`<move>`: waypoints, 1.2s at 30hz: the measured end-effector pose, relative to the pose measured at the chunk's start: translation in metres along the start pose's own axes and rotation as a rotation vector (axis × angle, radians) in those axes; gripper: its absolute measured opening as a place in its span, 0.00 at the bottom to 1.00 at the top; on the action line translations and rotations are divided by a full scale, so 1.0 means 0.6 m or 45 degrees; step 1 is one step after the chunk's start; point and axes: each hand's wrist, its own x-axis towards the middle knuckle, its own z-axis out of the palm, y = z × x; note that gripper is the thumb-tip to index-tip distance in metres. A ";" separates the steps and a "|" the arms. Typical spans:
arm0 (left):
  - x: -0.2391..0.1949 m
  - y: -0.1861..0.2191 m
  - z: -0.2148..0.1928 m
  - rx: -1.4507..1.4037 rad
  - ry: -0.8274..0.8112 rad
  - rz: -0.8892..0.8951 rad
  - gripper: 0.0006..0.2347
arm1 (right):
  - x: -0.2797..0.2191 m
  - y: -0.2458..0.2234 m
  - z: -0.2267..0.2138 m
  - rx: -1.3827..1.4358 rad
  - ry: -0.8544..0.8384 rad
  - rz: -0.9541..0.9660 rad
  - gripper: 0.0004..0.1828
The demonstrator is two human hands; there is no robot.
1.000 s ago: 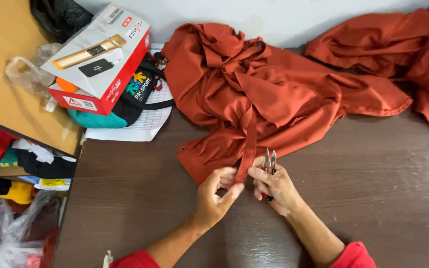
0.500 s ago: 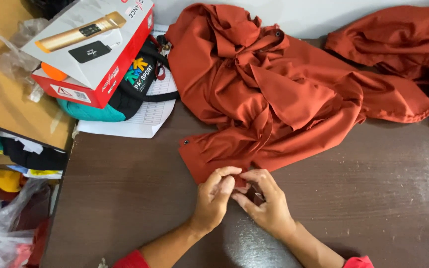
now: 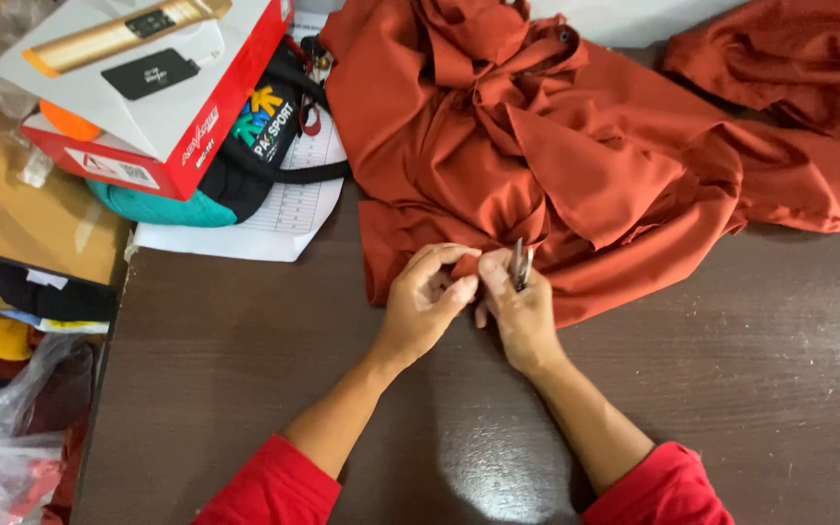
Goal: The person uses a pair of scissors to cut the sleeve of a rust-colored shirt laid on a table. The person repeatedly snips along the seam of the sleeve, removing the cuff and shortening the sleeve.
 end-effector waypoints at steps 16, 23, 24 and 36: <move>0.002 0.013 0.012 -0.086 0.127 -0.237 0.11 | -0.022 -0.017 -0.017 -0.535 0.018 -0.565 0.06; 0.000 0.009 0.006 0.088 0.075 -0.073 0.09 | -0.020 -0.012 -0.017 -0.448 0.005 -0.469 0.11; -0.001 0.011 0.006 0.088 0.075 -0.070 0.09 | -0.018 -0.007 -0.018 -0.448 0.005 -0.472 0.11; -0.005 0.005 0.016 0.492 0.055 0.216 0.09 | -0.009 -0.030 -0.021 -0.655 0.070 -0.261 0.04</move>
